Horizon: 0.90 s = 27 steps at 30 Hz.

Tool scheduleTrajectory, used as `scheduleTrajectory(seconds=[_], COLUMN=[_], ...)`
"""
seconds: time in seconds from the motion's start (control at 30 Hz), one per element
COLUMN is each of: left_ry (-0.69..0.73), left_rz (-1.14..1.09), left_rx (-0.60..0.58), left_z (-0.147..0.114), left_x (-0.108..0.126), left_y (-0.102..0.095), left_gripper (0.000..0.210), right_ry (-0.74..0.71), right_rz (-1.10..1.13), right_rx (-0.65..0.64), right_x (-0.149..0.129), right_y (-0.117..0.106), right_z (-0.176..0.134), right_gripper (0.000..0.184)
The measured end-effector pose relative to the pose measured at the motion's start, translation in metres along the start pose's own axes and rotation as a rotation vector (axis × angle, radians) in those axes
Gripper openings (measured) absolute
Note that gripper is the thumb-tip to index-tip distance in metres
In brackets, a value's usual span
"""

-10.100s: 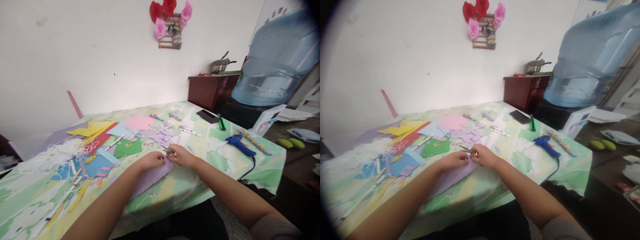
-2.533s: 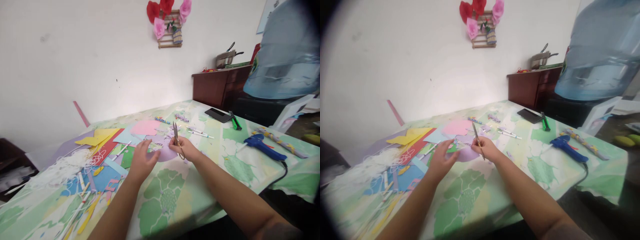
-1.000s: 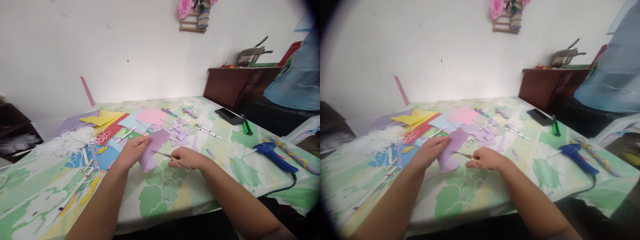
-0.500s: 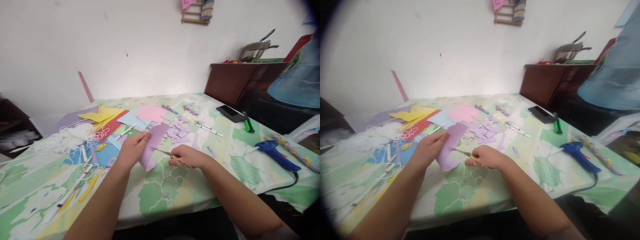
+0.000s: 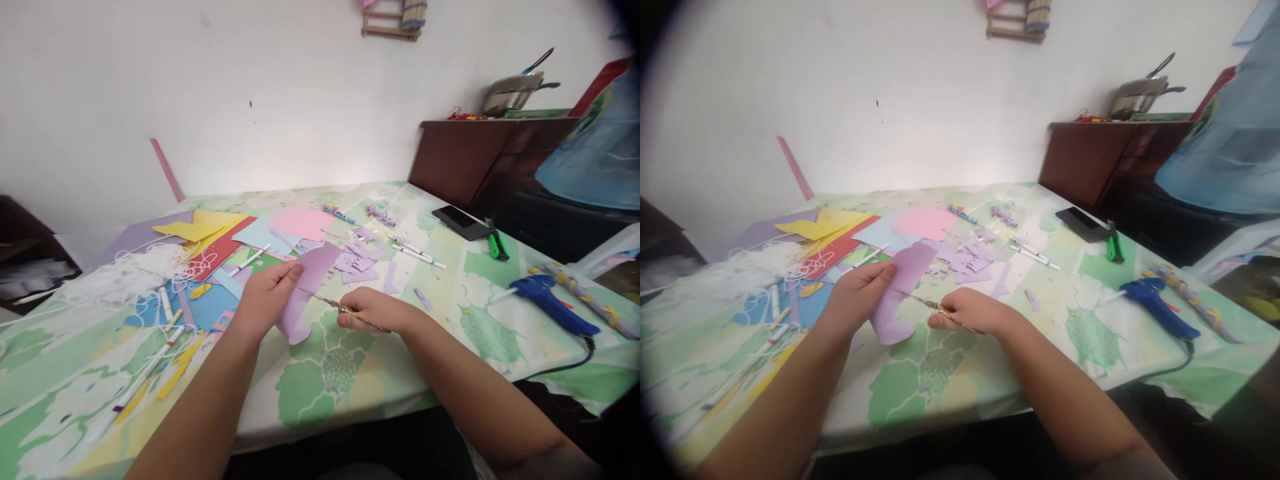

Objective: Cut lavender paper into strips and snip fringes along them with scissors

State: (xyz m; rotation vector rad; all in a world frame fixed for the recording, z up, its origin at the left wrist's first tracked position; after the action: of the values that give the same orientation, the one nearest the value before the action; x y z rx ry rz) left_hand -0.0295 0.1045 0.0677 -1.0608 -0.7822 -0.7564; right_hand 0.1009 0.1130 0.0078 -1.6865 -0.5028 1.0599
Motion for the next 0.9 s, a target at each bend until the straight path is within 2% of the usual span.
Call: scheduleTrajectory(seconds=[0.37,0.9], left_ry=[0.014,-0.018], left_rz=[-0.015,0.005], left_rx=[0.004,0.004], left_z=[-0.0014,-0.0016], left_x=[0.0006,0.0006], left_y=[0.0,-0.0025], left_gripper=[0.032,0.036], right_ry=[-0.047,0.004], right_rz=[0.012,0.023], right_rx=[0.0,0.002], right_x=[-0.0046,-0.0032], right_y=[0.0014,0.0042], right_z=[0.0003,0.0037], right_gripper=[0.041,0.041])
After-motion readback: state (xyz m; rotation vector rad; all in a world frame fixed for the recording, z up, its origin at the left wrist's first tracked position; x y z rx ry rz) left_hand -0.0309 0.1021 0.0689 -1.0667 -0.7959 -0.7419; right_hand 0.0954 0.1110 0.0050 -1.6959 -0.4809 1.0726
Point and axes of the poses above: each hand's wrist, its own z-axis towards the middle knuckle, its own y-axis out of the palm, x = y × z, the point moved 9 cm from there along z, towards the middle knuckle, and after that the axes turned 14 degrees about -z, right-handed, at the moved point
